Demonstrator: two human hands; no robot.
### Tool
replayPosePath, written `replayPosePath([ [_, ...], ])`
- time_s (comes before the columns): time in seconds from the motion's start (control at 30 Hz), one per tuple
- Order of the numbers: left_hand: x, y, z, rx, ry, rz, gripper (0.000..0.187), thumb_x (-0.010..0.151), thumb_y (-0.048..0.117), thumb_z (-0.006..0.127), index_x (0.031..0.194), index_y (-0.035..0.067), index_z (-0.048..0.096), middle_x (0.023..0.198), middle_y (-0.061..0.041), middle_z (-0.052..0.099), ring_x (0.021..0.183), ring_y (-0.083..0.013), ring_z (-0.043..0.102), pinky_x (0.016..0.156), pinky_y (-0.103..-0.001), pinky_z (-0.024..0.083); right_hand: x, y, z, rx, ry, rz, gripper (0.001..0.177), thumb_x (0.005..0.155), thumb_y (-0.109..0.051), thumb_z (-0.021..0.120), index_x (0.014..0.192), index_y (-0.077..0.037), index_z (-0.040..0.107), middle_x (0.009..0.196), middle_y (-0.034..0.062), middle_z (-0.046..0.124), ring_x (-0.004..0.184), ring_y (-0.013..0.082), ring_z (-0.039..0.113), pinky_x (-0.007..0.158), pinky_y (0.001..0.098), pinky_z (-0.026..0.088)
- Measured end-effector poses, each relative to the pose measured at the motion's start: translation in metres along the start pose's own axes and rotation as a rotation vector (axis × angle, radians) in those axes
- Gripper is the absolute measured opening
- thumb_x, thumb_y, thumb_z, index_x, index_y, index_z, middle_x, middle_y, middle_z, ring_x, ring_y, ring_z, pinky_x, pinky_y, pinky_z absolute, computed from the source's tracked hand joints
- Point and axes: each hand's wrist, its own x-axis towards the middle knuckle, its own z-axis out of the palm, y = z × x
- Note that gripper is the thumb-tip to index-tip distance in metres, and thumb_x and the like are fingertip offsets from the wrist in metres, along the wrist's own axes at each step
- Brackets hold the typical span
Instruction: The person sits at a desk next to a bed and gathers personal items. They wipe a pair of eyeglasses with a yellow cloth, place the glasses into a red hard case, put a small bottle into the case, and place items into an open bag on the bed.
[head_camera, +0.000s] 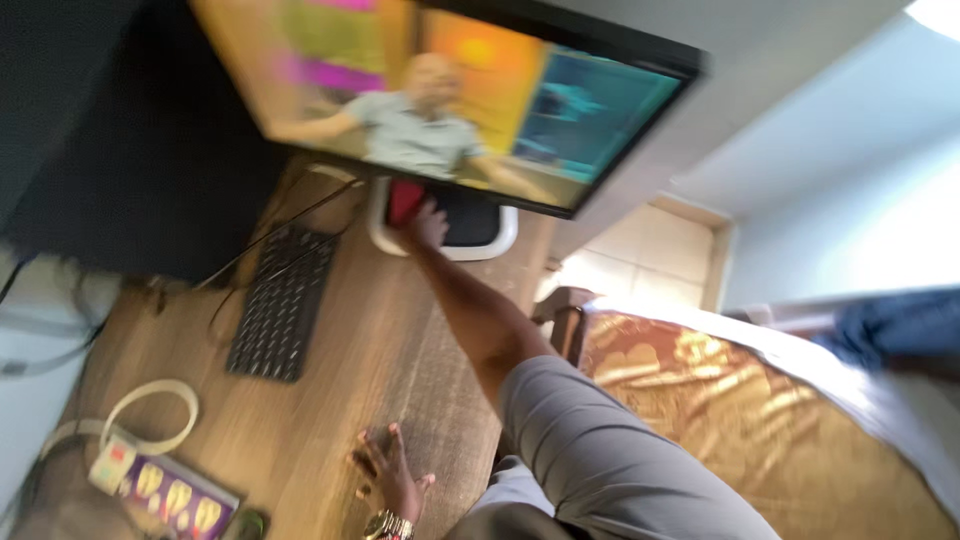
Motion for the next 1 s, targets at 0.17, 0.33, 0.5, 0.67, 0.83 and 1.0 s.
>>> replayPosePath([
  [0.17,0.012,-0.008,0.003,0.311,-0.367,-0.261,0.131,0.064,0.054,0.094,0.159,0.043,0.004,0.172,-0.014,-0.017,0.156,-0.0521,-0.013,0.108,-0.078,0.035,0.001,0.024,-0.02,0.329,-0.157,0.068,0.081,0.065,-0.053,0.083,0.123,0.001,0.066,0.112,0.0238,0.065,0.101,0.0356,0.065,0.086,0.0452,0.053],
  [0.33,0.01,-0.009,-0.001,0.289,-0.33,-0.21,0.132,0.063,0.055,0.093,0.16,0.042,0.004,0.173,-0.015,-0.018,0.155,-0.0529,-0.014,0.105,-0.078,0.036,-0.106,0.117,-0.045,1.246,-0.587,-0.015,0.039,0.083,-0.008,0.075,0.12,-0.002,0.067,0.092,0.008,0.069,0.071,0.0151,0.063,0.059,0.0284,0.051],
  [0.5,0.015,-0.021,0.005,0.282,0.065,0.234,0.136,0.047,0.052,0.09,0.16,0.027,0.019,0.165,-0.022,0.01,0.153,-0.0442,0.003,0.116,-0.078,0.025,-0.258,0.204,-0.077,1.14,-0.943,-0.009,0.053,0.093,-0.014,0.07,0.143,-0.004,0.055,0.109,0.0076,0.07,0.093,0.0177,0.066,0.076,0.0319,0.056],
  [0.67,0.023,-0.031,-0.022,-0.359,-0.127,-0.061,0.088,0.073,0.046,0.072,0.149,0.016,0.039,0.145,-0.015,0.044,0.131,-0.031,0.041,0.096,-0.056,0.044,-0.351,0.26,-0.105,1.176,-1.003,0.183,0.056,0.092,-0.009,0.069,0.144,-0.009,0.049,0.115,0.0073,0.066,0.102,0.0187,0.067,0.086,0.0351,0.057],
  [0.83,-0.026,-0.004,-0.044,-1.319,-0.247,-0.019,0.061,0.091,0.027,0.073,0.142,-0.001,0.053,0.131,-0.011,0.065,0.119,-0.0213,0.067,0.091,-0.037,0.061,-0.4,0.256,-0.14,0.595,-0.696,-0.254,0.076,0.079,0.0,0.079,0.145,-0.009,0.042,0.118,0.0106,0.06,0.105,0.0247,0.062,0.085,0.0352,0.057],
  [1.0,-0.121,0.033,-0.077,-1.515,-0.122,0.069,0.072,0.09,0.034,0.076,0.148,0.013,0.039,0.128,-0.011,0.064,0.114,-0.0206,0.067,0.093,-0.039,0.06,-0.482,0.213,-0.186,0.296,-0.217,-1.042,0.069,0.082,-0.002,0.081,0.139,-0.005,0.042,0.14,0.0198,0.045,0.123,0.03,0.057,0.096,0.0391,0.055],
])
